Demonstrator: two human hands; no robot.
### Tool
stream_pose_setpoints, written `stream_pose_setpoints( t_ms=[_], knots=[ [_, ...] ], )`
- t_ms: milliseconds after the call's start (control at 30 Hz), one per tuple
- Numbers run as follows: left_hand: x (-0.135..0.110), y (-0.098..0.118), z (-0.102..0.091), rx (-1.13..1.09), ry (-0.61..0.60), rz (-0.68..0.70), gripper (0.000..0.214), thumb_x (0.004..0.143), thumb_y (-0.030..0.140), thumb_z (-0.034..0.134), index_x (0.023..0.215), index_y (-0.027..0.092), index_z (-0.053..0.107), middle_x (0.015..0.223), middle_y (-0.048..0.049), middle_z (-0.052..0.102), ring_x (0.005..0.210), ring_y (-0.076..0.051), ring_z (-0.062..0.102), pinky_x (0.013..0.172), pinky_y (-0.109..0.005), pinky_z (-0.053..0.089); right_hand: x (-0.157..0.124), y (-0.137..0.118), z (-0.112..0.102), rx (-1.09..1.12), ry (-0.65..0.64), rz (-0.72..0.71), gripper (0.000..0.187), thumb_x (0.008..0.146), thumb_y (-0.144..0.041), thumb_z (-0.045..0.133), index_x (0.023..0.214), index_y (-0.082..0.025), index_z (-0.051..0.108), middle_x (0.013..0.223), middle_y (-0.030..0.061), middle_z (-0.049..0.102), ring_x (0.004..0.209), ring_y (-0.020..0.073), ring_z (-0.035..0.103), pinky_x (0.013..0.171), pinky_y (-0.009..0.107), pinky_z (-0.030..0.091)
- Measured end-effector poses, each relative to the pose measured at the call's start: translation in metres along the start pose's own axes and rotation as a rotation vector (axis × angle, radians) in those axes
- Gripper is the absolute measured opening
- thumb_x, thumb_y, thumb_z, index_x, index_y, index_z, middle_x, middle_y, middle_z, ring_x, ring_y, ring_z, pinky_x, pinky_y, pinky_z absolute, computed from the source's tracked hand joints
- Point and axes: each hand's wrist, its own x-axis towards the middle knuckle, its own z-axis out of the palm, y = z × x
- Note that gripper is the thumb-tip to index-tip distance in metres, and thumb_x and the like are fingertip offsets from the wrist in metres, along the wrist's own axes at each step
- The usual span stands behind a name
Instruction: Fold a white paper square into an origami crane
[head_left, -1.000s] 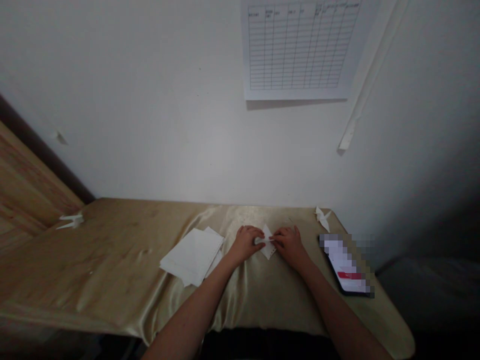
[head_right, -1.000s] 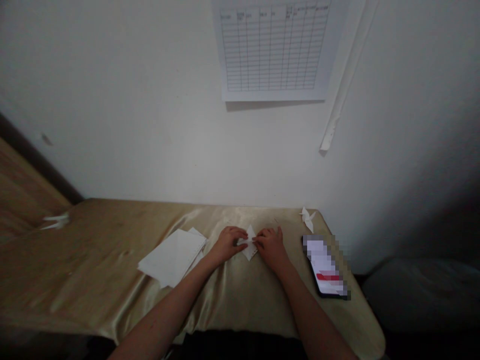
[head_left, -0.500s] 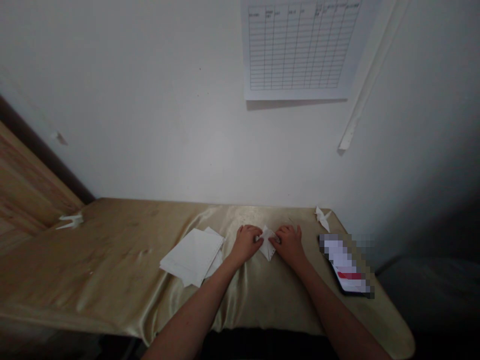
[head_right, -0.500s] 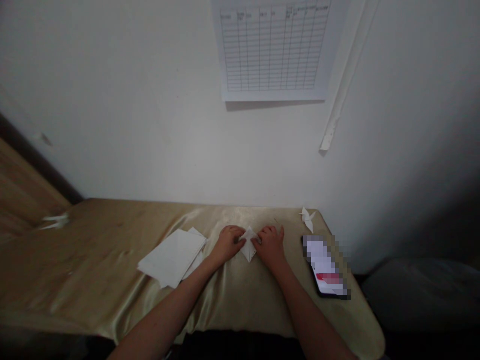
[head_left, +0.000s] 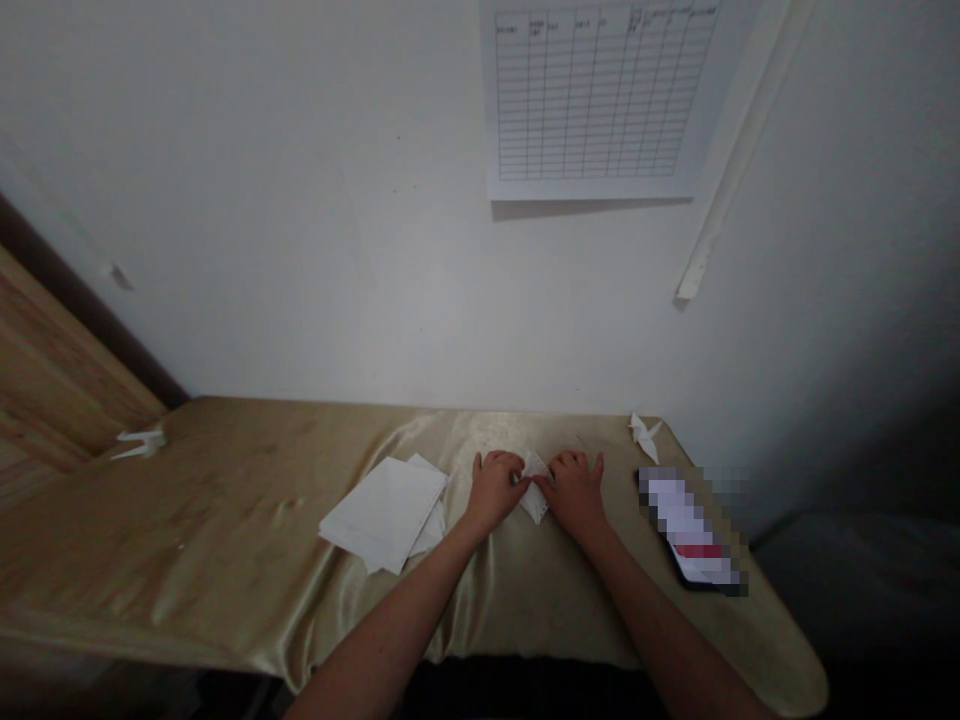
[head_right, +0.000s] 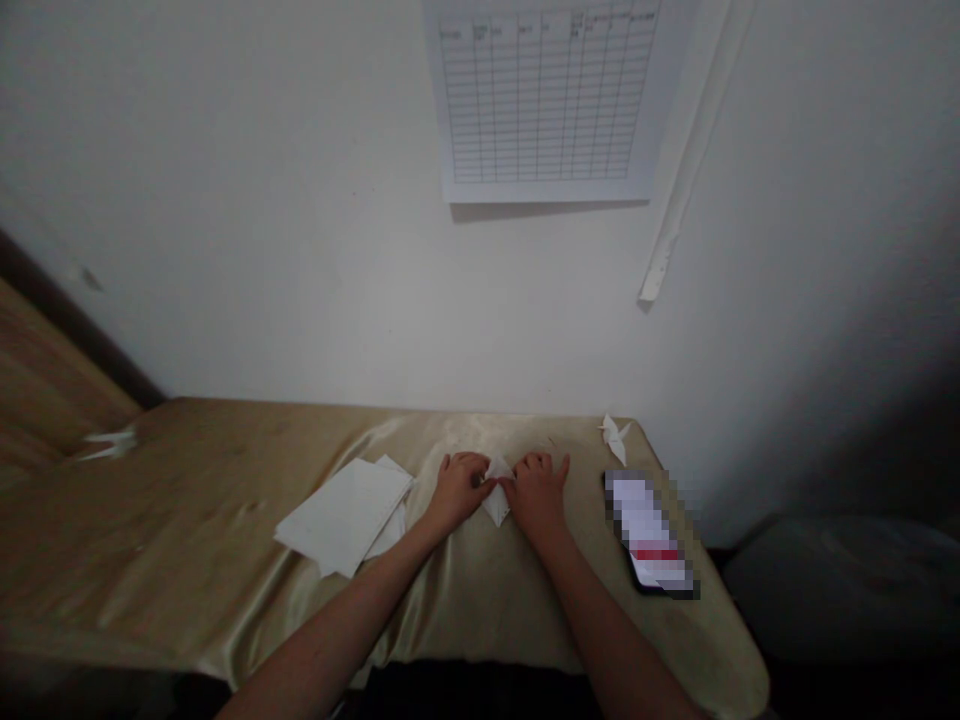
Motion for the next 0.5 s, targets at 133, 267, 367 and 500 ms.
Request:
stream_pose_setpoints(
  t_ms=[133,267,367,500],
  knots=[
    [-0.001,0.0015,0.0032,0.052,0.003,-0.029,0.008,0.086,0.03,0.067,0.09,0.024,0.064,0.115,-0.0013,0.07,0.121,-0.025,0.054,0.117,-0.058,0.018,-0.0014,-0.0057,-0.0063,0.005,-0.035,0.065,0.03,0.095,-0.045,0.052,0.098,-0.021,0.071,0.114,0.0109,0.067,0.118,0.0306,0.05,0.114,0.066,0.012],
    [0.0004,-0.0007,0.0046,0.066,-0.043,-0.049,0.027,0.086,0.028,0.064,0.112,0.029,0.06,0.126,-0.0009,0.065,0.127,-0.026,0.049,0.118,-0.058,0.016,-0.0009,-0.0076,-0.007,0.053,-0.063,0.119,0.027,0.093,-0.043,0.054,0.099,-0.022,0.07,0.114,0.0097,0.066,0.115,0.0298,0.051,0.112,0.063,0.018],
    [0.0019,-0.0029,0.0049,0.07,-0.079,-0.049,0.036,0.085,0.024,0.061,0.12,0.03,0.056,0.132,-0.0006,0.063,0.129,-0.027,0.047,0.119,-0.058,0.014,-0.0005,-0.0062,-0.0046,0.093,-0.072,0.136,0.022,0.092,-0.037,0.056,0.104,-0.023,0.068,0.115,0.0082,0.066,0.117,0.0295,0.051,0.111,0.061,0.019],
    [0.002,-0.0042,0.0069,0.072,-0.078,-0.048,0.04,0.084,0.022,0.058,0.123,0.029,0.056,0.131,-0.0016,0.063,0.129,-0.028,0.046,0.118,-0.059,0.013,0.0001,-0.0031,-0.0017,0.125,-0.077,0.151,0.021,0.09,-0.03,0.055,0.106,-0.024,0.067,0.118,0.007,0.065,0.119,0.0287,0.05,0.112,0.058,0.019]
  ],
)
